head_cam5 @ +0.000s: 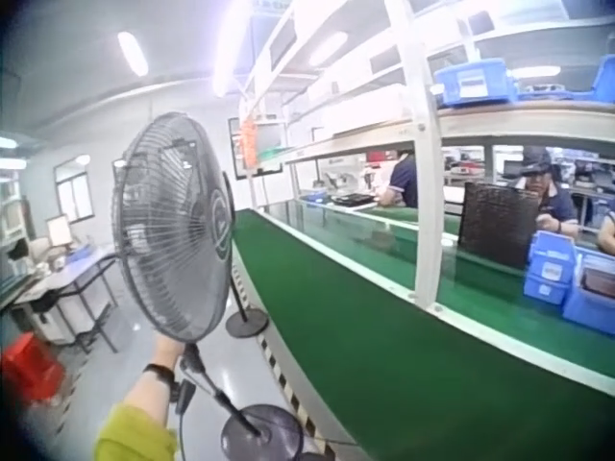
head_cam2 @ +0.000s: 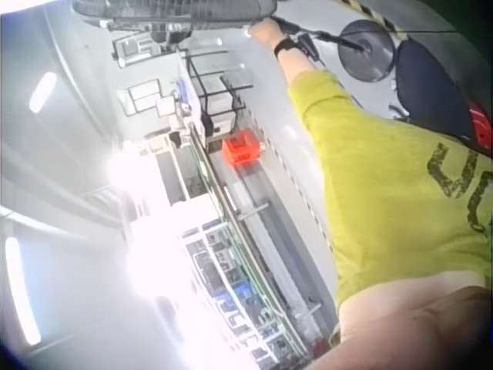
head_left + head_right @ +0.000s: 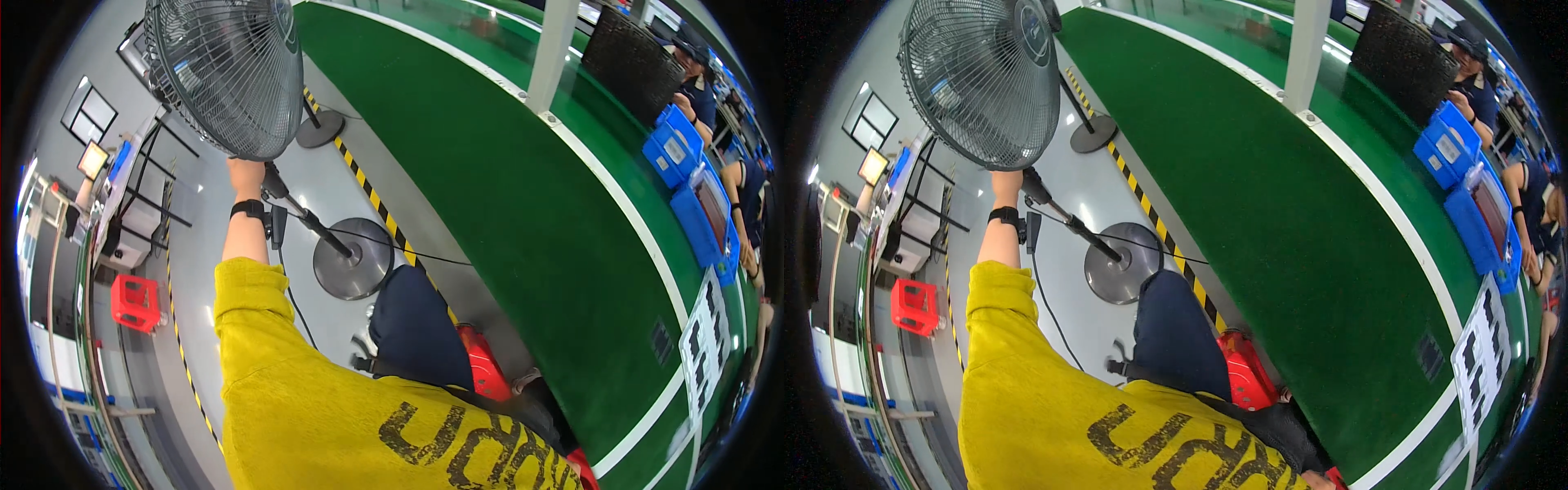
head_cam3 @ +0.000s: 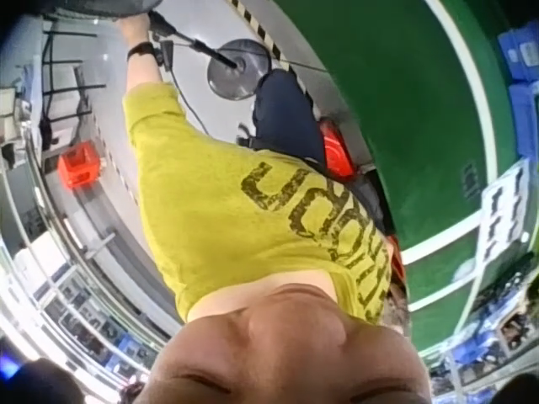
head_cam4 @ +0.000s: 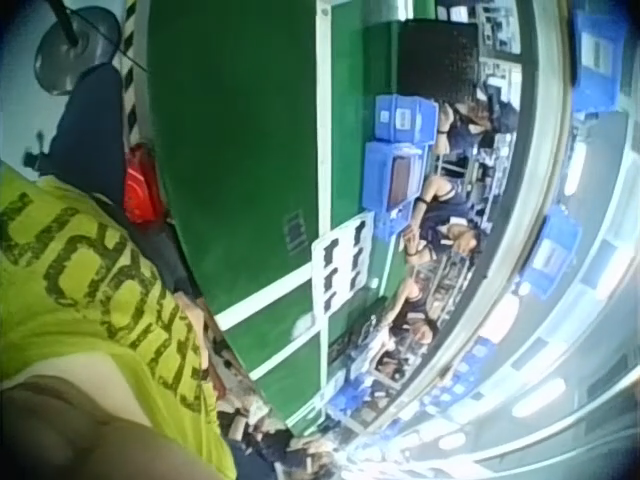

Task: The recorder is assembling small black L-shaped parts into a white tray and using tape on the assembly line surface.

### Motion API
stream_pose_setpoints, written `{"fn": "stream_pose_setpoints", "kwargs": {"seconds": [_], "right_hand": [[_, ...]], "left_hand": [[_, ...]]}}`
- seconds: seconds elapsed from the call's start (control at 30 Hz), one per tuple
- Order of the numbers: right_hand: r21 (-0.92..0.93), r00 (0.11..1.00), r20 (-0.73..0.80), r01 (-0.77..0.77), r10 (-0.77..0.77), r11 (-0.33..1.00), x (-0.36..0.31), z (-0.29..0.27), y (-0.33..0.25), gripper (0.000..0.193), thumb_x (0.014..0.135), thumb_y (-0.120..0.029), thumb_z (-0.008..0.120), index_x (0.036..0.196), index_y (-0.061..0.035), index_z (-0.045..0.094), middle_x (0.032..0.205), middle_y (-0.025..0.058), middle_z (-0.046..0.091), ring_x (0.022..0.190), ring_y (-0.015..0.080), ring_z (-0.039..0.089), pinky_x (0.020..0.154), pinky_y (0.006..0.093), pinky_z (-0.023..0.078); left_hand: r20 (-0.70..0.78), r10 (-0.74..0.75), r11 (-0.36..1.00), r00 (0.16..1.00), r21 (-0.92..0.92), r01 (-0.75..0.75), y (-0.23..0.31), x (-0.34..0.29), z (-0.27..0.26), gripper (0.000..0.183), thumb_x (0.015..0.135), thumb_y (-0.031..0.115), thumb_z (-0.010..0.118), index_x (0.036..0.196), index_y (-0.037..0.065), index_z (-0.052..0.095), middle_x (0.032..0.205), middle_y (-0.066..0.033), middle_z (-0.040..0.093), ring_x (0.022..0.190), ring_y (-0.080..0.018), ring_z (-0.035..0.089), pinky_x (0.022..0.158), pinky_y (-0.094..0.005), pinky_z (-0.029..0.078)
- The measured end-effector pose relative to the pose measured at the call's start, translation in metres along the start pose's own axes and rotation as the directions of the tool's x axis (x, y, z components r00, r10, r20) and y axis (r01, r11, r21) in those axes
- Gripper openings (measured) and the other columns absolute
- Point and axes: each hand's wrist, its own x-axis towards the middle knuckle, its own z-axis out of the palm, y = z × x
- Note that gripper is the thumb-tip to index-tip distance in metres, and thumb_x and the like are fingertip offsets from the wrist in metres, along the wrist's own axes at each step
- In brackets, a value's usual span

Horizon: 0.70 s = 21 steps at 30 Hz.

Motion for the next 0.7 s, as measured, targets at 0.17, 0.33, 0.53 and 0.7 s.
{"fn": "stream_pose_setpoints", "kwargs": {"seconds": [0.17,0.33,0.53,0.7], "right_hand": [[0.068,0.995,0.082,0.054,-0.060,0.996,0.004,0.008,0.021,0.018,0.067,-0.016,0.057,0.064,0.0000,0.049,0.063,0.0167,0.047,0.061,0.0367,0.052,0.052,0.0375,0.041],[0.149,0.988,0.087,0.115,-0.129,0.982,0.004,0.031,0.030,0.017,0.068,-0.015,0.056,0.065,-0.0003,0.050,0.064,0.0162,0.048,0.062,0.0360,0.053,0.053,0.0367,0.042],[0.169,0.985,0.079,0.135,-0.150,0.976,0.006,0.047,0.033,0.015,0.069,-0.015,0.055,0.066,-0.0005,0.051,0.065,0.0156,0.050,0.064,0.0350,0.054,0.054,0.0357,0.043],[0.196,0.992,0.031,0.118,-0.126,0.974,-0.001,0.054,0.011,0.014,0.069,-0.014,0.054,0.067,-0.0007,0.052,0.066,0.0152,0.050,0.065,0.0344,0.055,0.054,0.0350,0.044]], "left_hand": [[-0.015,0.273,0.958,0.962,0.091,-0.271,-0.015,0.007,0.014,0.032,0.079,0.024,0.050,0.104,0.008,0.060,0.106,-0.0158,0.059,0.098,-0.0341,0.055,0.083,-0.0428,0.043],[-0.280,0.226,0.963,0.933,0.205,-0.172,-0.039,0.003,0.043,0.039,0.078,0.032,0.055,0.105,0.005,0.059,0.111,-0.0212,0.055,0.107,-0.0414,0.047,0.093,-0.0456,0.035],[0.055,0.211,0.967,0.976,0.131,-0.216,-0.018,-0.006,0.036,0.038,0.080,0.032,0.053,0.102,0.004,0.061,0.114,-0.0224,0.053,0.111,-0.0412,0.044,0.099,-0.0499,0.027],[0.045,0.219,0.972,0.975,0.073,-0.222,0.006,0.021,0.022,0.036,0.080,0.032,0.053,0.100,0.002,0.061,0.114,-0.0219,0.053,0.104,-0.0392,0.050,0.097,-0.0488,0.029]]}}
